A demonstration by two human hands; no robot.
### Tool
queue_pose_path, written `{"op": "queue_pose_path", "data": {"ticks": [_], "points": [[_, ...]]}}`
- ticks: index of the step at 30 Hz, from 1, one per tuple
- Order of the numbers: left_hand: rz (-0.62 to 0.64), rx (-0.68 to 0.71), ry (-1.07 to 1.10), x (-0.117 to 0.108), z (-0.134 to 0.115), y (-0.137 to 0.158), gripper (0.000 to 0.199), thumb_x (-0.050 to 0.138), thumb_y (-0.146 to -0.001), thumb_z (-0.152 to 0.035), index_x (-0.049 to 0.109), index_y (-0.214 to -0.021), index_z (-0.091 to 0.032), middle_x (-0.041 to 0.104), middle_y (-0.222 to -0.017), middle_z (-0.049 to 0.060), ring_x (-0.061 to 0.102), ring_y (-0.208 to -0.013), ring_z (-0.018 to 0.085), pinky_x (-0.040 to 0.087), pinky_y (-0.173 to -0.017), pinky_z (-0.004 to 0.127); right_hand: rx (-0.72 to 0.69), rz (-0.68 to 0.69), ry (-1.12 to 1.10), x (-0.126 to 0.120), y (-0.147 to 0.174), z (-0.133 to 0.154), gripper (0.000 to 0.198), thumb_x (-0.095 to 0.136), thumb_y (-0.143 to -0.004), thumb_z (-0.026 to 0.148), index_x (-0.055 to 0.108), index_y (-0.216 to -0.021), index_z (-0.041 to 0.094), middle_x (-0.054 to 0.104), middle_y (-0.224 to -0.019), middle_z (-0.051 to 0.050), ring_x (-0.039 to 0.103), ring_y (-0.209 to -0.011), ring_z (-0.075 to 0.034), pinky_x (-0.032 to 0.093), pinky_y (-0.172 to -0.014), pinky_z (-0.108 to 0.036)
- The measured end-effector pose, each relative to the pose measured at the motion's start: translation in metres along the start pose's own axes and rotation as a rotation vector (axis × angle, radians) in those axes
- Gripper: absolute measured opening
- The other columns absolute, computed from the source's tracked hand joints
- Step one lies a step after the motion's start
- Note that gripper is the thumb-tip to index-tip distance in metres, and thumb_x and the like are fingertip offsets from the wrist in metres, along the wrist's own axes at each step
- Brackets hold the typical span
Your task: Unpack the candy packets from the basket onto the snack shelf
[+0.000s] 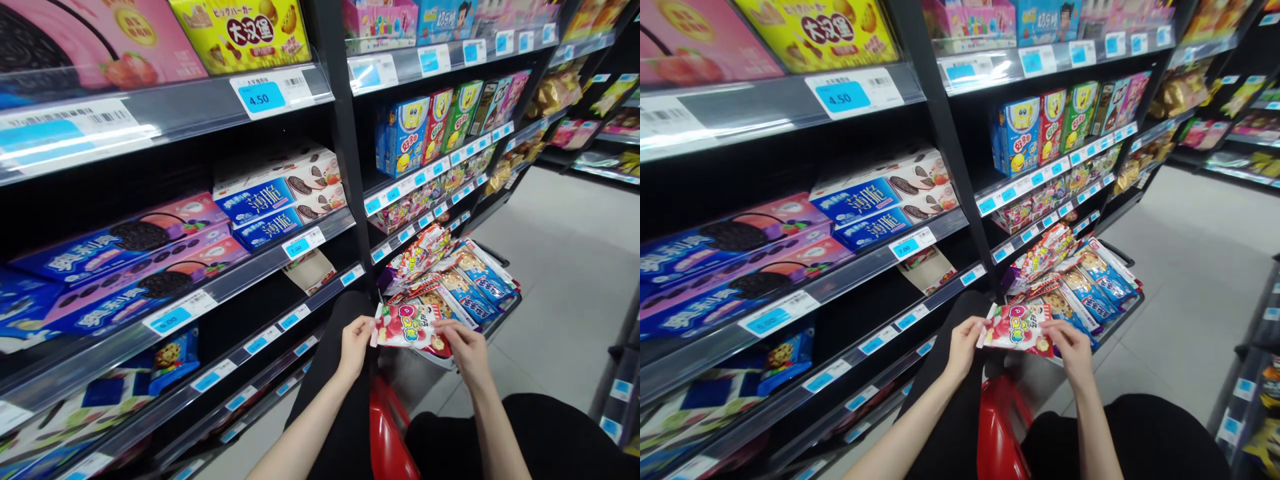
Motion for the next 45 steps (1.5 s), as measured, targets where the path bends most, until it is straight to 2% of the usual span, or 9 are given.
{"op": "queue_pose_path", "data": {"ticks": [4,8,12,15,20,24,30,33,45], "points": [[0.002,-0.061,0.11,-0.001,0.01,-0.004,0.023,0.077,-0.057,-0.026,0.06,-0.064,-0.012,0.063,-0.058,0.0,0.054,-0.052,0.01,0.04,-0.052,0.019,0.094,-0.097,-0.124,0.005,-0.002,-0.006,0.025,0.076,-0.058,0.028,0.063,-0.079,0.022,0.063,-0.094,-0.005,0.06,-0.079,-0.019,0.052,-0.068,-0.033],[0.051,-0.093,0.228,0.003,0.013,-0.005,0.046,0.078,-0.054,-0.019,0.058,-0.095,-0.017,0.062,-0.057,-0.004,0.057,-0.051,0.012,0.044,-0.053,0.021,0.316,-0.133,-0.327,0.015,0.002,-0.023,0.061,0.08,-0.052,0.028,0.056,-0.108,0.026,0.065,-0.102,-0.006,0.063,-0.077,-0.019,0.054,-0.068,-0.034],[0.143,-0.195,0.254,0.012,0.019,-0.004,0.043,0.076,-0.055,-0.022,0.062,-0.095,-0.013,0.067,-0.069,0.002,0.061,-0.059,0.014,0.046,-0.057,0.023,0.391,-0.014,-0.372,0.024,0.005,-0.035,0.041,0.078,-0.057,0.031,0.064,-0.094,0.02,0.07,-0.086,-0.008,0.065,-0.078,-0.023,0.054,-0.071,-0.037],[0.164,-0.276,0.187,0.015,0.028,-0.003,0.028,0.074,-0.059,-0.03,0.066,-0.078,-0.011,0.068,-0.069,0.005,0.062,-0.06,0.017,0.047,-0.059,0.026,0.359,0.036,-0.297,0.02,0.004,-0.037,0.032,0.077,-0.057,0.033,0.066,-0.084,0.019,0.071,-0.082,-0.008,0.065,-0.073,-0.024,0.054,-0.067,-0.037],[0.046,-0.176,0.029,0.002,0.029,-0.008,0.028,0.073,-0.061,-0.037,0.063,-0.061,-0.011,0.065,-0.062,0.004,0.059,-0.057,0.016,0.044,-0.057,0.025,0.355,-0.043,-0.084,0.005,0.001,-0.037,0.031,0.076,-0.056,0.039,0.068,-0.078,0.018,0.072,-0.077,-0.008,0.066,-0.069,-0.026,0.055,-0.064,-0.04],[0.06,-0.101,-0.077,0.002,0.018,-0.008,0.026,0.07,-0.065,-0.037,0.065,-0.06,-0.012,0.065,-0.061,0.003,0.057,-0.057,0.015,0.042,-0.057,0.024,0.322,-0.028,-0.056,0.004,-0.002,-0.033,0.03,0.074,-0.057,0.039,0.068,-0.078,0.018,0.072,-0.078,-0.008,0.066,-0.069,-0.026,0.055,-0.064,-0.039],[0.161,0.217,-0.281,0.013,-0.017,0.002,0.015,0.065,-0.072,-0.029,0.073,-0.071,-0.016,0.067,-0.075,0.007,0.059,-0.07,0.017,0.046,-0.066,0.026,0.061,-0.164,0.121,-0.015,-0.002,-0.005,0.018,0.071,-0.061,0.035,0.068,-0.071,0.02,0.07,-0.073,-0.005,0.062,-0.069,-0.021,0.051,-0.068,-0.037],[0.19,0.197,-0.235,0.015,-0.016,0.007,0.017,0.06,-0.076,-0.027,0.073,-0.082,-0.017,0.069,-0.082,0.009,0.061,-0.062,0.016,0.048,-0.058,0.026,0.012,-0.127,0.07,-0.013,-0.002,0.005,0.012,0.069,-0.064,0.031,0.069,-0.071,0.021,0.07,-0.077,-0.006,0.063,-0.077,-0.023,0.051,-0.074,-0.039],[0.071,0.322,-0.268,0.007,-0.031,0.015,0.01,0.064,-0.071,-0.018,0.073,-0.075,-0.02,0.069,-0.097,0.01,0.065,-0.088,0.022,0.053,-0.073,0.033,-0.022,-0.064,0.006,-0.004,-0.001,0.006,0.004,0.066,-0.064,0.024,0.07,-0.064,0.024,0.07,-0.089,-0.007,0.064,-0.083,-0.024,0.053,-0.073,-0.039]]}}
Point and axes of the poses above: each hand's wrist, its own y-axis away from the middle knuckle, its own x-axis out of the palm, z = x × y, the point moved 8 cm from there along -y, towards the middle knuckle
